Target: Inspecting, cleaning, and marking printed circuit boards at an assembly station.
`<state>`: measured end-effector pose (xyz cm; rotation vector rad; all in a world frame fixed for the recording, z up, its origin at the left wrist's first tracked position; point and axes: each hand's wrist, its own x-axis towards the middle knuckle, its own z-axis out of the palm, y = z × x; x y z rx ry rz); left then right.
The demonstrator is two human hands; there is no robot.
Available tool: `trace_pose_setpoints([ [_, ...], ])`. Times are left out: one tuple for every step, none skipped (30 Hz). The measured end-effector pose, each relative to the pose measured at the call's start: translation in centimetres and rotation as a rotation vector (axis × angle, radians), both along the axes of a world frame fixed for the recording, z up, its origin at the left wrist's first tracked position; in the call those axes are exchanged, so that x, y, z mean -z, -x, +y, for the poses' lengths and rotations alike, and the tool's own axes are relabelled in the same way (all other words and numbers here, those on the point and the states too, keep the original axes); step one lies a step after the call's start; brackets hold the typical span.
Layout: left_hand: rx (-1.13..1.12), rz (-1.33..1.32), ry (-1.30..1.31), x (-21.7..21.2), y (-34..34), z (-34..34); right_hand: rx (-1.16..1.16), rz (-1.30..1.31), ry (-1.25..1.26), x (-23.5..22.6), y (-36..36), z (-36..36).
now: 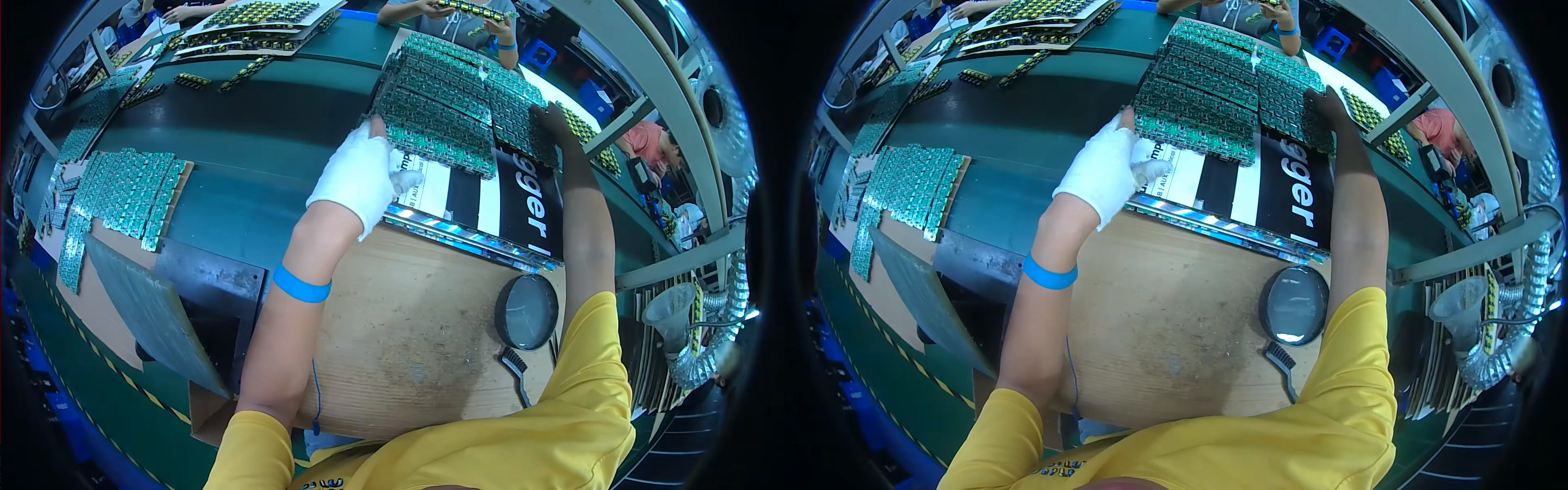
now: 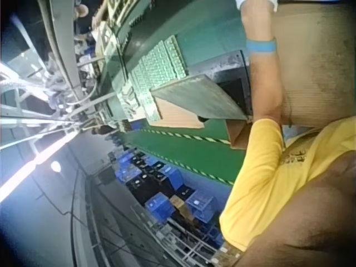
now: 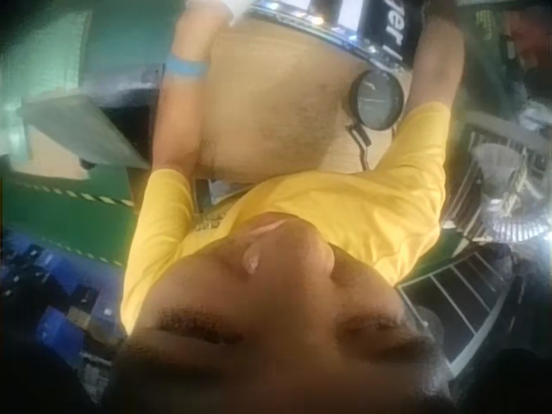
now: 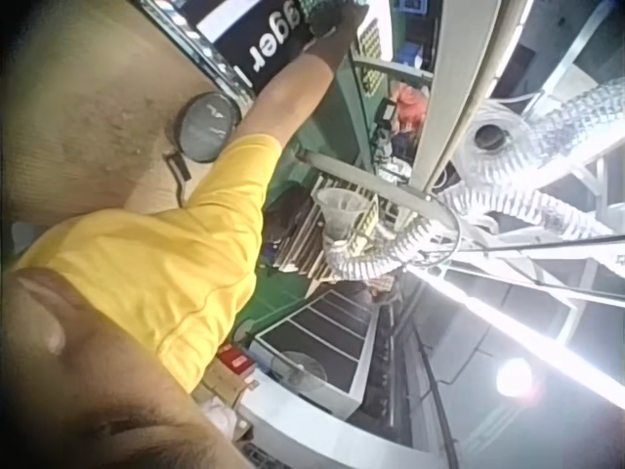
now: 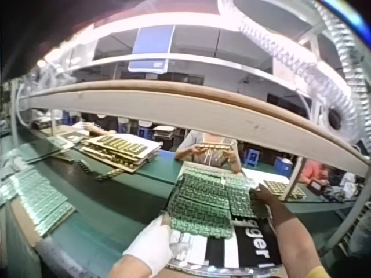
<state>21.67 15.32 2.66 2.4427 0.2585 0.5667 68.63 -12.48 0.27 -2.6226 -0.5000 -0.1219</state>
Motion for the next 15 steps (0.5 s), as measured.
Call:
trace_pose_setpoints([
  [0.001,0.008,0.001,0.0,0.0,0.0,0.002,-0.041,-0.018,0.6,-0.4,-0.5],
  [0.007,0.008,0.004,0.0,0.0,0.0,0.01,-0.088,-0.035,0.8,-1.1,-1.5],
  [0.015,0.002,0.007,-0.1,-0.3,-0.1,0.018,-0.094,-0.031,0.0,-2.2,-2.7],
  [0.044,-0.027,0.019,-0.3,-0.7,-0.5,0.07,-0.242,0.012,-2.0,-3.8,-5.7],
  [0.074,-0.044,0.034,-0.3,-1.1,-1.0,0.121,-0.376,0.062,-3.2,-4.6,-8.2],
  [0.073,-0.03,0.035,0.1,-1.0,-1.0,0.046,-0.332,0.157,-3.9,-4.4,-7.8],
  [0.064,0.003,0.037,0.5,-0.6,-0.5,-0.043,-0.278,0.243,-5.1,-3.3,-6.4],
  [0.008,-0.039,-0.005,0.8,-0.5,0.0,-0.251,-0.525,0.114,-4.8,-1.7,-5.0],
  [-0.033,-0.087,-0.04,1.2,-0.6,0.2,-0.445,-0.772,-0.014,-5.1,0.2,-4.9],
  [0.005,-0.086,-0.018,1.3,-1.3,-0.1,-0.471,-0.787,0.062,-7.8,0.9,-7.0],
  [0.012,-0.174,-0.1,1.6,-2.7,-1.0,-0.481,-0.804,0.154,-10.9,1.4,-10.7],
  [-0.058,-0.222,-0.221,1.5,-2.0,-0.6,-0.5,-0.779,0.132,-9.7,5.4,-8.0],
  [-0.07,-0.189,-0.229,1.5,-1.2,-0.4,-0.522,-0.697,0.005,-8.2,9.9,-5.0],
  [-0.084,-0.085,-0.235,-0.2,0.1,-0.7,-0.53,-0.634,-0.109,-8.3,16.8,-3.2],
  [-0.068,-0.004,-0.228,-2.4,0.8,-1.9,-0.511,-0.589,-0.198,-10.4,21.7,-3.4],
])
